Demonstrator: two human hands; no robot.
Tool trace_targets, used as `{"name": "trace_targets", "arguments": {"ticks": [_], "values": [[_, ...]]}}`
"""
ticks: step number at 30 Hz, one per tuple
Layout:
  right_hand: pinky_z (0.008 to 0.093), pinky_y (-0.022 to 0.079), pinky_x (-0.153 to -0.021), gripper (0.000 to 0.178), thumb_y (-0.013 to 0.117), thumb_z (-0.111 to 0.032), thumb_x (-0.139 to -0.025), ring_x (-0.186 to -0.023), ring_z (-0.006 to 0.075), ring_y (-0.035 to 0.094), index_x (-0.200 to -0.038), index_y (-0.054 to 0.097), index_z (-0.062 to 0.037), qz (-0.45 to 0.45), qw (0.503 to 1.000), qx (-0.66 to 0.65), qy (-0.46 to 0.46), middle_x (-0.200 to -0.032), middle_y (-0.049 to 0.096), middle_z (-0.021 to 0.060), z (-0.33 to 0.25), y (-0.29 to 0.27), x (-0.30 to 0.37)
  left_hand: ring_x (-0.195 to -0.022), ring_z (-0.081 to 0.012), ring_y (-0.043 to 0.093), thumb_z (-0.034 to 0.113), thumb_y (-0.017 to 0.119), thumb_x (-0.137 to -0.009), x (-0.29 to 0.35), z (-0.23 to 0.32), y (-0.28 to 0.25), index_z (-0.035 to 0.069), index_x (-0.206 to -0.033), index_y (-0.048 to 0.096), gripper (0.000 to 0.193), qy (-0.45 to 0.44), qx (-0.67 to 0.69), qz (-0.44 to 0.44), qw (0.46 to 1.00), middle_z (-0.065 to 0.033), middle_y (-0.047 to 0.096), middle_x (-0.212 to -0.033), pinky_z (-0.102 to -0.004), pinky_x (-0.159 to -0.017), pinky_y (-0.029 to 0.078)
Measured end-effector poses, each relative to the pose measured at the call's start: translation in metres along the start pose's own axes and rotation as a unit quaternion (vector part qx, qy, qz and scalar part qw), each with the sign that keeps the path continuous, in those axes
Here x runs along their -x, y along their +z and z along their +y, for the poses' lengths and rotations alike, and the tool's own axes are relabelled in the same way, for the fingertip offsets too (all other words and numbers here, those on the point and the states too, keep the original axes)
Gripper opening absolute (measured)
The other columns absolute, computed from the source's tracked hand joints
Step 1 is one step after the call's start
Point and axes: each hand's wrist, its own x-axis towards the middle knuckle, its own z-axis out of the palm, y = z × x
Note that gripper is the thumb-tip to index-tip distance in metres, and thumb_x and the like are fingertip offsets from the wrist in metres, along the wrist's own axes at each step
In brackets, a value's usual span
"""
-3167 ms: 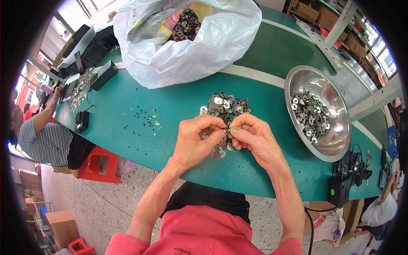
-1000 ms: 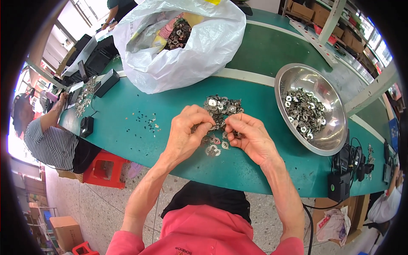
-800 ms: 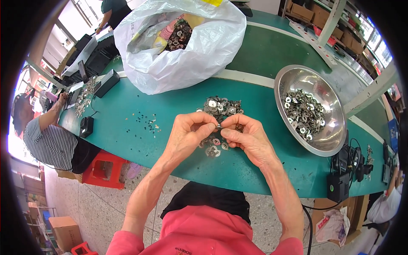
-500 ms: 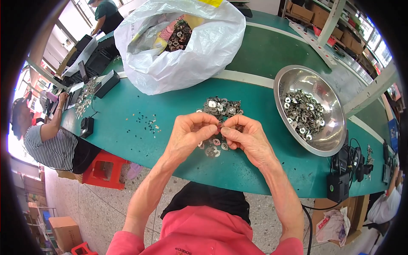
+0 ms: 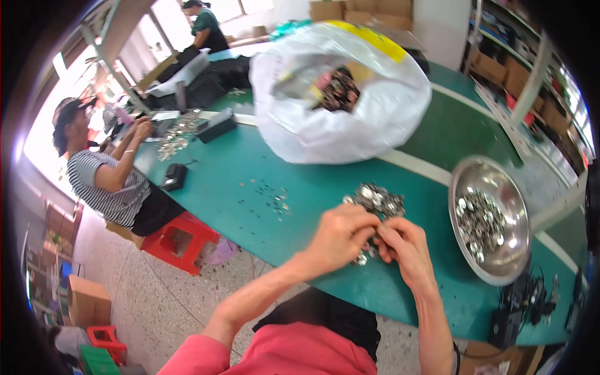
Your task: The person sorts and inspects small metal toy components by hand on a factory workbench.
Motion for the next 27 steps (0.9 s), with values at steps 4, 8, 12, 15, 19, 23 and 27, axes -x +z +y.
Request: {"name": "trace_targets", "arguments": {"ticks": [4, 8, 12, 15, 19, 23, 27], "values": [[0.0206, 0.039, -0.049, 0.018, 0.059, -0.019, -0.092, -0.058, 0.0077, 0.053, -0.085, 0.060, -0.0018, 0.000, 0.998, -0.050, 0.032, -0.075, 0.061, 0.0041, -0.001, -0.003, 0.005, -0.073, -0.0301, 0.058, -0.003, 0.067, -0.070, 0.004, -0.002, 0.001, 0.001, -0.086, 0.066, 0.016, 0.053, 0.004, -0.001, 0.999, -0.0114, 0.061, -0.077, -0.0388, -0.064, 0.047], [0.0206, 0.039, -0.049, 0.016, 0.057, -0.017, -0.093, -0.058, 0.0081, 0.053, -0.085, 0.059, -0.0031, -0.008, 0.997, -0.073, 0.037, -0.075, 0.061, 0.0046, 0.001, 0.001, 0.006, -0.072, -0.0281, 0.059, -0.005, 0.069, -0.070, 0.010, 0.003, -0.004, 0.000, -0.086, 0.066, 0.017, 0.088, -0.013, 0.015, 0.996, -0.0108, 0.062, -0.078, -0.0373, -0.062, 0.047], [0.0206, 0.039, -0.050, 0.017, 0.056, -0.017, -0.094, -0.060, 0.0082, 0.054, -0.085, 0.059, -0.0029, -0.010, 0.997, -0.074, 0.021, -0.076, 0.061, 0.0051, 0.003, -0.001, 0.005, -0.070, -0.0275, 0.058, -0.004, 0.069, -0.070, 0.010, 0.004, -0.003, 0.001, -0.085, 0.066, 0.016, 0.108, -0.016, 0.035, 0.993, -0.0106, 0.062, -0.077, -0.0372, -0.060, 0.046], [0.0208, 0.040, -0.051, 0.017, 0.056, -0.017, -0.094, -0.062, 0.0088, 0.054, -0.087, 0.059, -0.0019, 0.008, 0.992, -0.123, 0.015, -0.078, 0.062, 0.0057, 0.009, -0.007, 0.004, -0.071, -0.0272, 0.059, -0.005, 0.069, -0.071, 0.008, 0.005, -0.002, -0.001, -0.085, 0.066, 0.015, 0.074, 0.036, 0.030, 0.996, -0.0108, 0.062, -0.079, -0.0360, -0.062, 0.047], [0.0237, 0.048, -0.057, 0.018, 0.056, -0.016, -0.094, -0.066, 0.0127, 0.058, -0.095, 0.060, 0.0014, -0.022, 0.981, -0.186, 0.052, -0.085, 0.065, 0.0095, 0.004, -0.007, -0.004, -0.076, -0.0184, 0.064, -0.004, 0.067, -0.077, 0.003, 0.014, -0.014, -0.001, -0.091, 0.068, 0.014, -0.082, 0.102, 0.020, 0.991, -0.0100, 0.065, -0.080, -0.0301, -0.067, 0.051], [0.0236, 0.050, -0.059, 0.017, 0.055, -0.015, -0.093, -0.068, 0.0136, 0.059, -0.096, 0.060, 0.0015, -0.056, 0.970, -0.223, 0.073, -0.087, 0.065, 0.0106, 0.002, -0.009, -0.007, -0.070, -0.0148, 0.061, -0.005, 0.067, -0.076, -0.006, 0.013, -0.015, -0.001, -0.090, 0.069, 0.015, -0.078, 0.108, 0.033, 0.991, -0.0089, 0.065, -0.080, -0.0287, -0.064, 0.050], [0.0237, 0.050, -0.059, 0.016, 0.054, -0.014, -0.094, -0.070, 0.0132, 0.058, -0.098, 0.060, -0.0004, -0.094, 0.956, -0.269, 0.061, -0.085, 0.063, 0.0068, 0.011, -0.015, -0.008, -0.072, -0.0199, 0.060, -0.007, 0.067, -0.071, -0.014, 0.016, -0.005, 0.000, -0.087, 0.069, 0.017, 0.019, 0.074, -0.023, 0.997, -0.0086, 0.064, -0.079, -0.0318, -0.066, 0.048]]}}
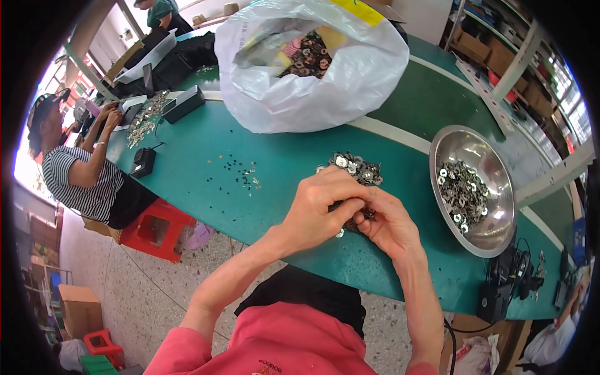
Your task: The person sorts and inspects small metal toy components by hand on a factory workbench.
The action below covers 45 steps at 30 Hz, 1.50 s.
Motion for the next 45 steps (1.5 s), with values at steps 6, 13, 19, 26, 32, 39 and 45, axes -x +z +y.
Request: {"name": "trace_targets", "arguments": {"ticks": [6, 13, 19, 26, 32, 39, 45], "values": [[0.0260, 0.048, -0.059, 0.015, 0.053, -0.016, -0.095, -0.074, 0.0134, 0.058, -0.100, 0.059, -0.0034, 0.030, 0.991, -0.123, 0.032, -0.090, 0.061, 0.0051, 0.007, -0.009, 0.001, -0.078, -0.0235, 0.060, -0.004, 0.070, -0.069, 0.000, -0.001, 0.009, 0.000, -0.084, 0.068, 0.016, 0.086, -0.048, -0.040, 0.994, -0.0085, 0.064, -0.083, -0.0343, -0.068, 0.048], [0.0262, 0.048, -0.057, 0.016, 0.056, -0.017, -0.093, -0.073, 0.0159, 0.059, -0.099, 0.059, -0.0022, 0.019, 0.983, -0.173, 0.058, -0.088, 0.062, 0.0072, 0.003, -0.011, 0.000, -0.077, -0.0227, 0.058, -0.004, 0.073, -0.066, 0.005, 0.009, -0.009, 0.002, -0.084, 0.068, 0.019, 0.070, -0.072, -0.051, 0.994, -0.0074, 0.063, -0.083, -0.0334, -0.065, 0.047], [0.0204, 0.048, -0.052, 0.018, 0.054, -0.019, -0.094, -0.067, 0.0148, 0.054, -0.092, 0.054, -0.0012, 0.054, 0.987, -0.144, 0.046, -0.084, 0.057, 0.0097, -0.003, 0.001, 0.001, -0.088, -0.0236, 0.053, 0.009, 0.078, -0.063, 0.032, 0.006, -0.024, 0.008, -0.089, 0.067, 0.028, 0.057, -0.211, -0.207, 0.954, -0.0035, 0.057, -0.091, -0.0377, -0.079, 0.039], [0.0207, 0.048, -0.052, 0.015, 0.057, -0.018, -0.093, -0.066, 0.0142, 0.057, -0.091, 0.057, -0.0024, 0.080, 0.992, -0.092, 0.035, -0.083, 0.059, 0.0092, -0.004, 0.003, 0.003, -0.085, -0.0223, 0.054, 0.007, 0.075, -0.068, 0.045, -0.012, -0.021, 0.007, -0.085, 0.068, 0.019, 0.071, -0.221, -0.167, 0.958, -0.0031, 0.059, -0.085, -0.0361, -0.078, 0.039], [0.0215, 0.051, -0.055, 0.016, 0.060, -0.015, -0.090, -0.068, 0.0143, 0.061, -0.098, 0.060, -0.0016, 0.058, 0.997, -0.044, 0.033, -0.083, 0.062, 0.0078, -0.003, 0.001, 0.003, -0.076, -0.0221, 0.057, 0.002, 0.071, -0.074, 0.039, -0.016, -0.021, 0.004, -0.084, 0.069, 0.011, -0.019, -0.130, -0.058, 0.990, -0.0064, 0.063, -0.080, -0.0338, -0.071, 0.044], [0.0249, 0.057, -0.064, 0.021, 0.059, -0.015, -0.092, -0.075, 0.0156, 0.065, -0.105, 0.061, 0.0005, 0.018, 0.999, -0.004, 0.039, -0.084, 0.064, 0.0083, 0.000, -0.001, 0.002, -0.076, -0.0114, 0.061, -0.003, 0.066, -0.082, 0.036, -0.006, -0.014, -0.001, -0.093, 0.069, 0.012, -0.219, 0.115, 0.007, 0.969, -0.0054, 0.067, -0.083, -0.0253, -0.067, 0.049], [0.0247, 0.057, -0.067, 0.026, 0.061, -0.021, -0.091, -0.076, 0.0149, 0.065, -0.107, 0.061, 0.0006, 0.001, 0.998, 0.031, 0.051, -0.089, 0.064, 0.0079, 0.000, 0.006, 0.004, -0.075, -0.0099, 0.061, -0.001, 0.067, -0.082, 0.034, -0.003, -0.010, -0.001, -0.092, 0.070, 0.011, -0.231, 0.172, 0.031, 0.957, -0.0049, 0.068, -0.083, -0.0248, -0.068, 0.050]]}}
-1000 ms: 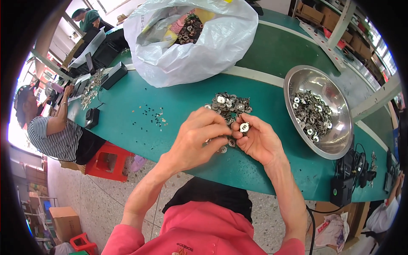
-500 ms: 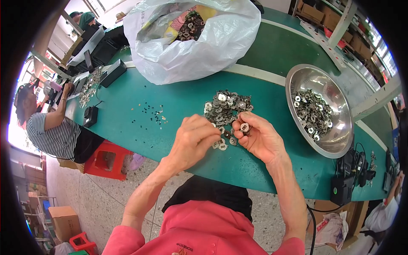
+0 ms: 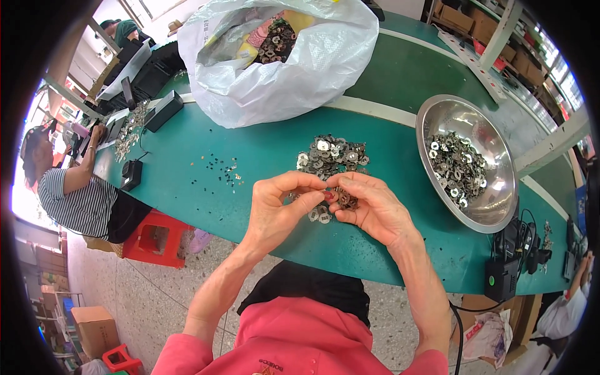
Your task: The person sorts and inspects small metal toy components by hand on a factory workbench.
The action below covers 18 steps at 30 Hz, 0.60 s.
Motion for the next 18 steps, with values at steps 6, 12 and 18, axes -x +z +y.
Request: {"name": "trace_targets", "arguments": {"ticks": [6, 12, 18], "values": [[0.0236, 0.056, -0.070, 0.028, 0.066, -0.021, -0.089, -0.078, 0.0138, 0.065, -0.106, 0.061, 0.0001, -0.003, 0.998, 0.053, -0.022, -0.089, 0.064, 0.0067, 0.003, 0.006, 0.002, -0.079, -0.0149, 0.061, -0.003, 0.066, -0.078, -0.005, 0.002, 0.004, 0.001, -0.089, 0.069, 0.012, 0.079, -0.097, -0.010, 0.992, -0.0057, 0.065, -0.083, -0.0276, -0.069, 0.050], [0.0223, 0.056, -0.068, 0.024, 0.066, -0.017, -0.089, -0.077, 0.0120, 0.064, -0.105, 0.061, -0.0001, -0.005, 0.998, 0.046, -0.041, -0.090, 0.065, 0.0070, 0.005, -0.001, 0.000, -0.087, -0.0196, 0.058, -0.004, 0.068, -0.074, -0.009, 0.007, 0.010, 0.002, -0.092, 0.069, 0.019, 0.128, -0.174, 0.019, 0.976, -0.0065, 0.063, -0.089, -0.0297, -0.070, 0.049], [0.0224, 0.055, -0.065, 0.017, 0.064, -0.015, -0.089, -0.074, 0.0121, 0.064, -0.099, 0.061, -0.0018, 0.060, 0.996, -0.022, -0.055, -0.088, 0.065, 0.0079, 0.001, -0.007, -0.001, -0.091, -0.0236, 0.055, 0.001, 0.074, -0.066, 0.003, 0.007, 0.001, 0.005, -0.090, 0.068, 0.024, 0.190, -0.326, -0.042, 0.925, -0.0048, 0.059, -0.094, -0.0346, -0.076, 0.044]]}}
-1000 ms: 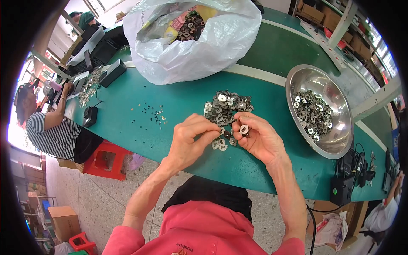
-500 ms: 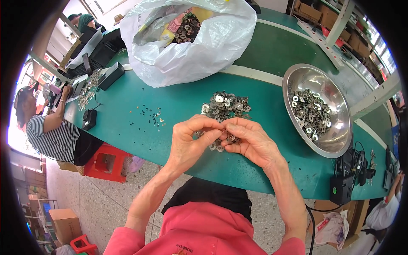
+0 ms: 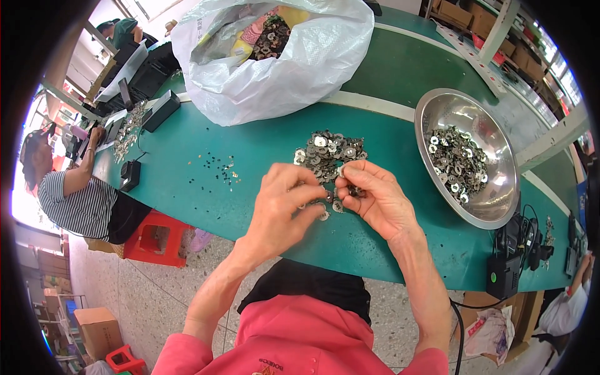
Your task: The person sorts and inspects small metal toy components by hand on a factory workbench.
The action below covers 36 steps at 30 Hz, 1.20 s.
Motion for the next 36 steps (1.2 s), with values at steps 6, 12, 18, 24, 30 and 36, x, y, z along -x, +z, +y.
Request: {"name": "trace_targets", "arguments": {"ticks": [6, 12, 18, 24, 30, 36], "values": [[0.0222, 0.052, -0.060, 0.012, 0.059, -0.015, -0.092, -0.070, 0.0125, 0.059, -0.092, 0.060, -0.0036, 0.023, 0.999, -0.019, -0.020, -0.085, 0.062, 0.0069, -0.004, 0.006, 0.002, -0.092, -0.0239, 0.053, 0.003, 0.075, -0.064, 0.012, -0.003, 0.012, 0.007, -0.082, 0.067, 0.020, 0.073, -0.113, -0.045, 0.990, -0.0028, 0.059, -0.092, -0.0376, -0.083, 0.038], [0.0217, 0.050, -0.059, 0.010, 0.059, -0.012, -0.091, -0.070, 0.0122, 0.059, -0.094, 0.060, -0.0034, 0.039, 0.999, -0.009, -0.014, -0.084, 0.062, 0.0065, -0.005, 0.004, 0.002, -0.091, -0.0235, 0.054, 0.000, 0.072, -0.067, 0.002, -0.012, 0.011, 0.005, -0.079, 0.066, 0.015, 0.065, -0.075, -0.027, 0.995, -0.0028, 0.060, -0.089, -0.0358, -0.082, 0.040], [0.0222, 0.054, -0.062, 0.018, 0.063, -0.013, -0.089, -0.072, 0.0114, 0.063, -0.103, 0.061, -0.0015, 0.013, 0.999, 0.045, -0.004, -0.087, 0.065, 0.0066, -0.002, 0.003, 0.002, -0.082, -0.0113, 0.057, 0.004, 0.067, -0.083, -0.018, -0.019, 0.008, 0.002, -0.087, 0.067, 0.004, -0.143, 0.289, 0.016, 0.947, -0.0029, 0.063, -0.084, -0.0252, -0.068, 0.045], [0.0213, 0.052, -0.063, 0.019, 0.068, -0.015, -0.086, -0.072, 0.0104, 0.062, -0.100, 0.062, -0.0029, 0.006, 0.997, 0.070, -0.006, -0.085, 0.063, 0.0044, -0.001, 0.008, 0.002, -0.083, -0.0109, 0.057, 0.004, 0.063, -0.088, -0.025, -0.025, 0.019, -0.001, -0.091, 0.066, 0.006, -0.187, 0.466, -0.013, 0.865, -0.0042, 0.063, -0.091, -0.0248, -0.076, 0.046], [0.0201, 0.049, -0.061, 0.015, 0.070, -0.017, -0.085, -0.070, 0.0081, 0.059, -0.091, 0.062, -0.0055, 0.024, 0.996, 0.086, -0.031, -0.081, 0.062, 0.0018, -0.002, 0.007, 0.005, -0.083, -0.0114, 0.057, 0.005, 0.063, -0.088, -0.024, -0.025, 0.025, -0.002, -0.093, 0.065, 0.008, -0.161, 0.486, 0.015, 0.859, -0.0042, 0.064, -0.089, -0.0253, -0.077, 0.046], [0.0198, 0.047, -0.059, 0.013, 0.069, -0.017, -0.085, -0.068, 0.0069, 0.057, -0.087, 0.061, -0.0065, 0.033, 0.994, 0.100, -0.043, -0.078, 0.061, 0.0004, -0.002, 0.009, 0.004, -0.078, -0.0114, 0.059, 0.008, 0.064, -0.089, -0.023, -0.025, 0.021, -0.004, -0.098, 0.065, 0.014, -0.211, 0.501, 0.003, 0.840, -0.0055, 0.065, -0.086, -0.0251, -0.073, 0.049]]}}
